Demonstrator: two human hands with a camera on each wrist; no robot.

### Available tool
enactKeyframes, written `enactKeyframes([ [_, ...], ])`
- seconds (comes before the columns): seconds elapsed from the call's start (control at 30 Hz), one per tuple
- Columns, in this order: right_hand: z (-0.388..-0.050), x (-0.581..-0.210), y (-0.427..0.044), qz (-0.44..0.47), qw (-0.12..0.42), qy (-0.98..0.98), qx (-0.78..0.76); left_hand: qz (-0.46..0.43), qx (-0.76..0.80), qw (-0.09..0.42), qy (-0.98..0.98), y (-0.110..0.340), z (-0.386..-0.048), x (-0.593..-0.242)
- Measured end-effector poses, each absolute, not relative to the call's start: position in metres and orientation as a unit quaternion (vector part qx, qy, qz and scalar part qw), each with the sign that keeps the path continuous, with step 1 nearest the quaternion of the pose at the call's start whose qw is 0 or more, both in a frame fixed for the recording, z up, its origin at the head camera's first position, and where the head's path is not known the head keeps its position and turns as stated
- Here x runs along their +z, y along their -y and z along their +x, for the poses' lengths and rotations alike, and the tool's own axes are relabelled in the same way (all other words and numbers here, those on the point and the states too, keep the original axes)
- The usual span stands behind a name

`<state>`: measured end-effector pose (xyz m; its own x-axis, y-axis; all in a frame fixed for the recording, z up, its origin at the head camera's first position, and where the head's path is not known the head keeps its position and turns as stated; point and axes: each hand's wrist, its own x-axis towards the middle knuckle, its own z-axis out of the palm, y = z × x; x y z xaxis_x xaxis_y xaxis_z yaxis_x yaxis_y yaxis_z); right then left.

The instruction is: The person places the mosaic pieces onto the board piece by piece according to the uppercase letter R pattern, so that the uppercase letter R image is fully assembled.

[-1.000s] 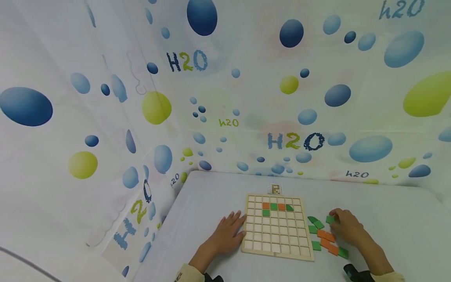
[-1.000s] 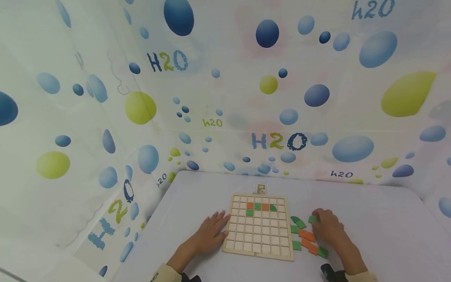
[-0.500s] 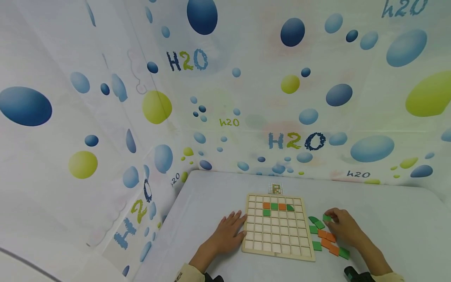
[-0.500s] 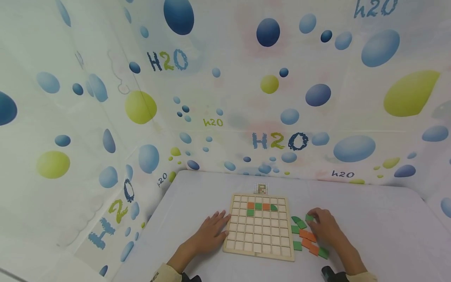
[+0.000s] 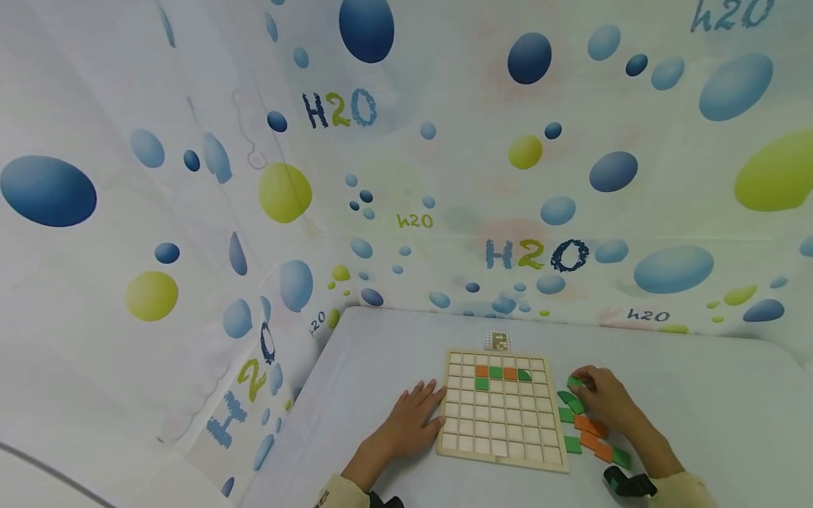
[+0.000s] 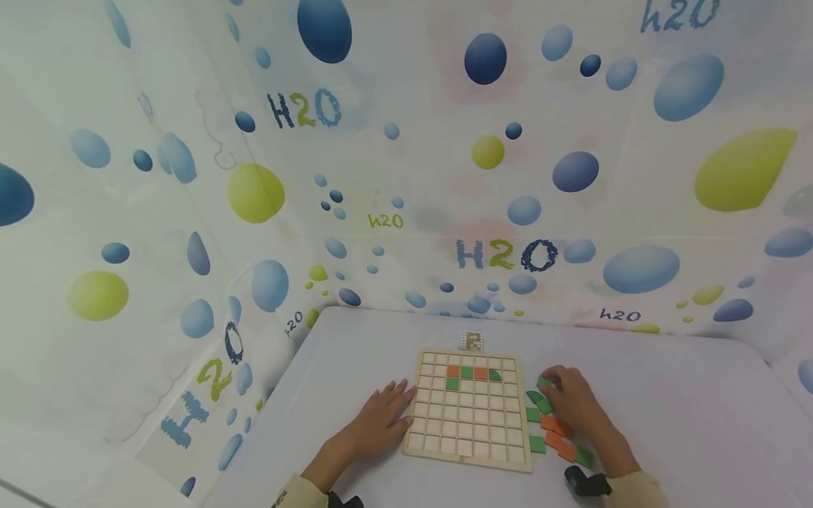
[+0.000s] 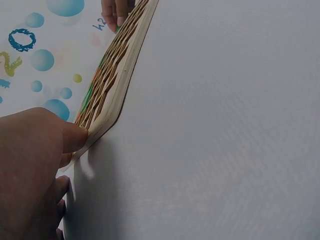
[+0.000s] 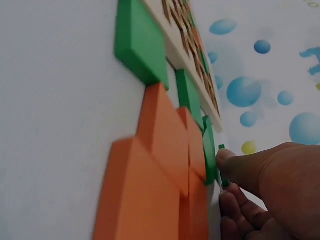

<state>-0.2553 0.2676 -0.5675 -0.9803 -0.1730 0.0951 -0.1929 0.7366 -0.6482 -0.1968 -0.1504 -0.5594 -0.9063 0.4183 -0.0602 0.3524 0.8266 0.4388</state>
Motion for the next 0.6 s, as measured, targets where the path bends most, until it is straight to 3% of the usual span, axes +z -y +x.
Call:
enactKeyframes([
  [0.4, -0.262, -0.555, -0.224, 0.100, -0.043, 0.914, 0.390, 0.202, 0.216, 0.074, -0.952, 0.150, -0.196, -0.557],
  [0.6, -0.260, -0.559, -0.200, 0.150, -0.012, 0.921, 0.358, 0.198, 0.223, 0.079, -0.951, 0.150, -0.195, -0.556],
])
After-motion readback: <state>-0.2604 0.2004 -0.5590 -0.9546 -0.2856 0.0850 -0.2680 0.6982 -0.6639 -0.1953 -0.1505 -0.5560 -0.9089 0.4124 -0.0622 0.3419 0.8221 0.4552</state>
